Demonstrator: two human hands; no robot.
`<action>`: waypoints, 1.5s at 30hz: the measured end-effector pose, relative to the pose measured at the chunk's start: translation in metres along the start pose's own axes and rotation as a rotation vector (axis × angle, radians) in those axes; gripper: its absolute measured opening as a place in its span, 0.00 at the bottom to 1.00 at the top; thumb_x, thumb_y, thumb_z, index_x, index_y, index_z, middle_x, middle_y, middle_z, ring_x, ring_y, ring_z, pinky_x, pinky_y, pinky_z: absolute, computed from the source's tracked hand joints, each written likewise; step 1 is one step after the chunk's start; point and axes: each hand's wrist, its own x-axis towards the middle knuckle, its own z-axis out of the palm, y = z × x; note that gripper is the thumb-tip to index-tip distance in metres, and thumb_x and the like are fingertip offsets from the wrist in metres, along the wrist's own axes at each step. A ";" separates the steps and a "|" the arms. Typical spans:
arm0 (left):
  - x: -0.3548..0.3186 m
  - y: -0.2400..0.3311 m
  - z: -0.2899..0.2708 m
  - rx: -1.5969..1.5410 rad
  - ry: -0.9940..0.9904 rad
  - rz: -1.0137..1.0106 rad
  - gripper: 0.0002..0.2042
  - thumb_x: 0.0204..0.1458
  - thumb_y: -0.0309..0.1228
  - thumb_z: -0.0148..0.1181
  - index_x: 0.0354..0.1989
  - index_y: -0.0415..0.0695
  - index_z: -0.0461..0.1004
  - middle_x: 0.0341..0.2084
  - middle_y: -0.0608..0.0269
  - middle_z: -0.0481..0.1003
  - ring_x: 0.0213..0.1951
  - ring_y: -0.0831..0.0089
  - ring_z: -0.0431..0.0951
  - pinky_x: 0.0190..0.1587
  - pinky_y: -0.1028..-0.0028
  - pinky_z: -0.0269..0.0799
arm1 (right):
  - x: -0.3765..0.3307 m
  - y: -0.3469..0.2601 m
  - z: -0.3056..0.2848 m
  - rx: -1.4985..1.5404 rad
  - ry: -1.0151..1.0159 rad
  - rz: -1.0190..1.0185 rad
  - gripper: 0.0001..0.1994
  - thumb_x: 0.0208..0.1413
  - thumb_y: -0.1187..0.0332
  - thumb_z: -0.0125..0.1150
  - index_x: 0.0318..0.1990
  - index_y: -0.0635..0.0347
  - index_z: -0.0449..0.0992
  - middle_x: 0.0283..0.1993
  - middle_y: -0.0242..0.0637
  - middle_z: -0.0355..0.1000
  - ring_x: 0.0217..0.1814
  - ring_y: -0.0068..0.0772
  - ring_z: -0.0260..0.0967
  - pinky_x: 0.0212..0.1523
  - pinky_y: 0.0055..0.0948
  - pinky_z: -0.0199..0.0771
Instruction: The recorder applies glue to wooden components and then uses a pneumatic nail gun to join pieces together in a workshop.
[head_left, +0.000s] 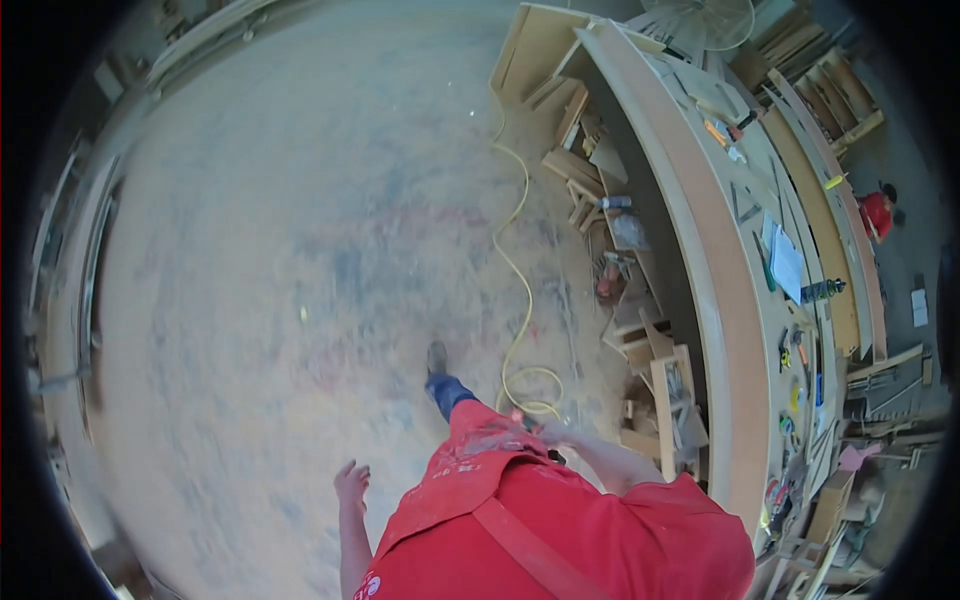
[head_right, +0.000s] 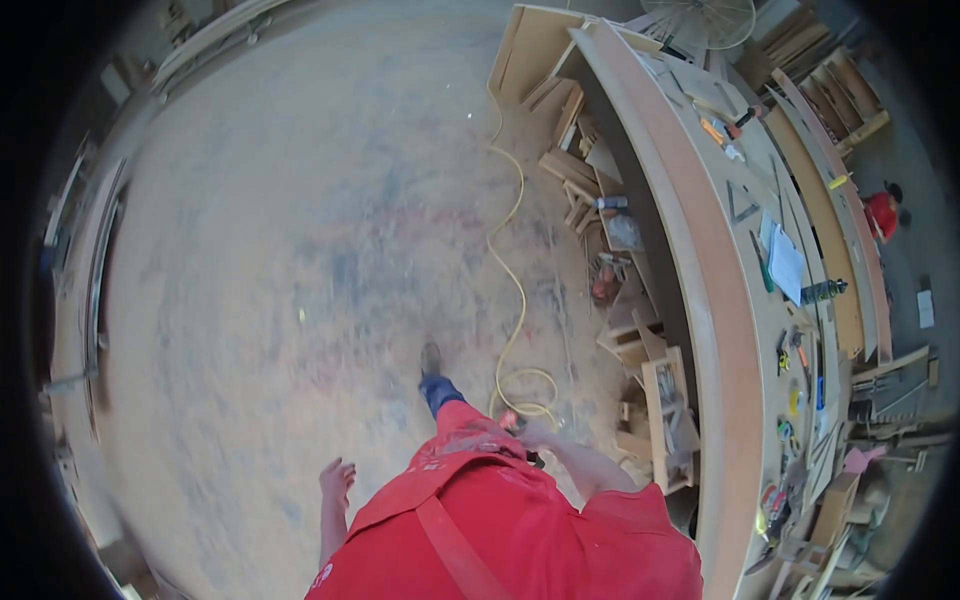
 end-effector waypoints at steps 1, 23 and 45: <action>0.027 0.011 -0.013 0.015 0.015 0.009 0.27 0.52 0.29 0.63 0.62 0.36 0.71 0.23 0.65 0.75 0.24 0.81 0.72 0.26 0.80 0.65 | 0.018 -0.026 -0.028 0.015 0.026 -0.010 0.21 0.48 0.48 0.69 0.33 0.61 0.84 0.30 0.34 0.80 0.30 0.30 0.76 0.30 0.30 0.76; 0.532 0.609 0.142 1.099 -0.734 0.564 0.18 0.45 0.34 0.70 0.45 0.40 0.84 0.31 0.53 0.84 0.28 0.68 0.82 0.35 0.69 0.77 | 0.253 -0.367 -0.392 0.878 0.440 0.186 0.09 0.47 0.65 0.60 0.23 0.59 0.81 0.21 0.36 0.78 0.17 0.31 0.74 0.20 0.31 0.77; 0.647 1.294 0.585 1.509 -0.242 0.988 0.27 0.29 0.26 0.78 0.44 0.34 0.82 0.38 0.42 0.82 0.42 0.58 0.83 0.48 0.64 0.76 | 0.515 -0.595 -1.033 1.100 0.938 -0.153 0.11 0.48 0.62 0.59 0.26 0.61 0.82 0.20 0.35 0.76 0.19 0.26 0.73 0.24 0.30 0.72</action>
